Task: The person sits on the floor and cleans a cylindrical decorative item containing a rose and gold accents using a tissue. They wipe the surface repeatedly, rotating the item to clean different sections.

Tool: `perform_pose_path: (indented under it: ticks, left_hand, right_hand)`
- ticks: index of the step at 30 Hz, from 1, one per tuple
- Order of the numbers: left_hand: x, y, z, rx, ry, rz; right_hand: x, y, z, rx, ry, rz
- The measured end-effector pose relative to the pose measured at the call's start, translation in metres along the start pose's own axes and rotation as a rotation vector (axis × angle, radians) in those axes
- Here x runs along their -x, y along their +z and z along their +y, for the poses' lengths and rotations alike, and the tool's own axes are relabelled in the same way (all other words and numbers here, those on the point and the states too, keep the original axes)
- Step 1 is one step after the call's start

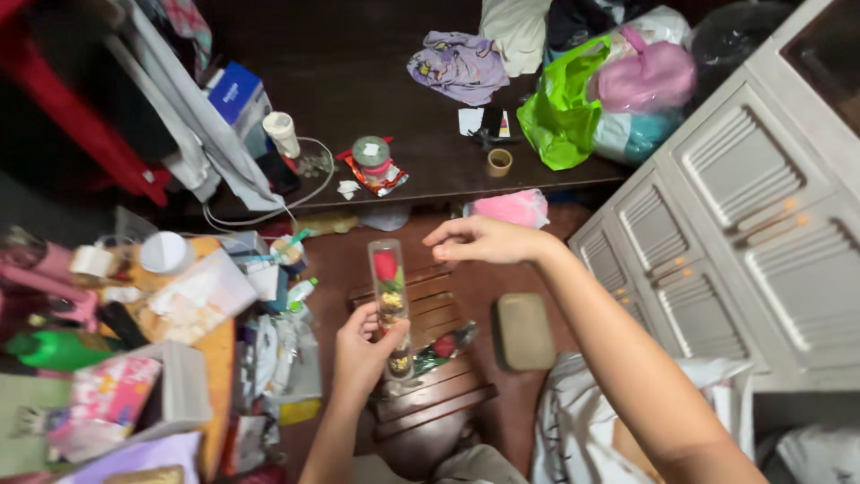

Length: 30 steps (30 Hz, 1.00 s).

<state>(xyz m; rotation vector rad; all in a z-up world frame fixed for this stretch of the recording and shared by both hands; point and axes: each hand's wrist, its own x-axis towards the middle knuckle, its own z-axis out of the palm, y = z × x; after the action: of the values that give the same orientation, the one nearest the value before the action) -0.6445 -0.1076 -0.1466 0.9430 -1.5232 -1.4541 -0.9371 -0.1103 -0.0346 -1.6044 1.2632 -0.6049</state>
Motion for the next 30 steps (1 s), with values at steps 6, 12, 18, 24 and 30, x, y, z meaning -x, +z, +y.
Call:
perform_pose_path:
  ticks: [6, 12, 18, 24, 30]
  left_hand:
    - [0.005, 0.036, -0.003, 0.060, -0.084, 0.138]
    - [0.001, 0.031, -0.001, 0.122, -0.103, 0.228]
    - [-0.007, -0.002, 0.001, 0.136, -0.115, 0.267]
    - [-0.009, -0.040, 0.001, 0.116, -0.089, 0.362]
    - [0.010, -0.067, -0.010, 0.148, -0.108, 0.501]
  right_hand:
    - [-0.009, -0.022, 0.027, -0.038, -0.031, -0.087]
    - [-0.049, -0.018, 0.040, -0.157, -0.069, -0.186]
    - [-0.094, -0.001, 0.029, -0.163, -0.107, -0.228]
    - [-0.146, 0.022, 0.001, -0.136, -0.090, -0.305]
    - [-0.204, 0.053, -0.019, -0.074, -0.146, -0.447]
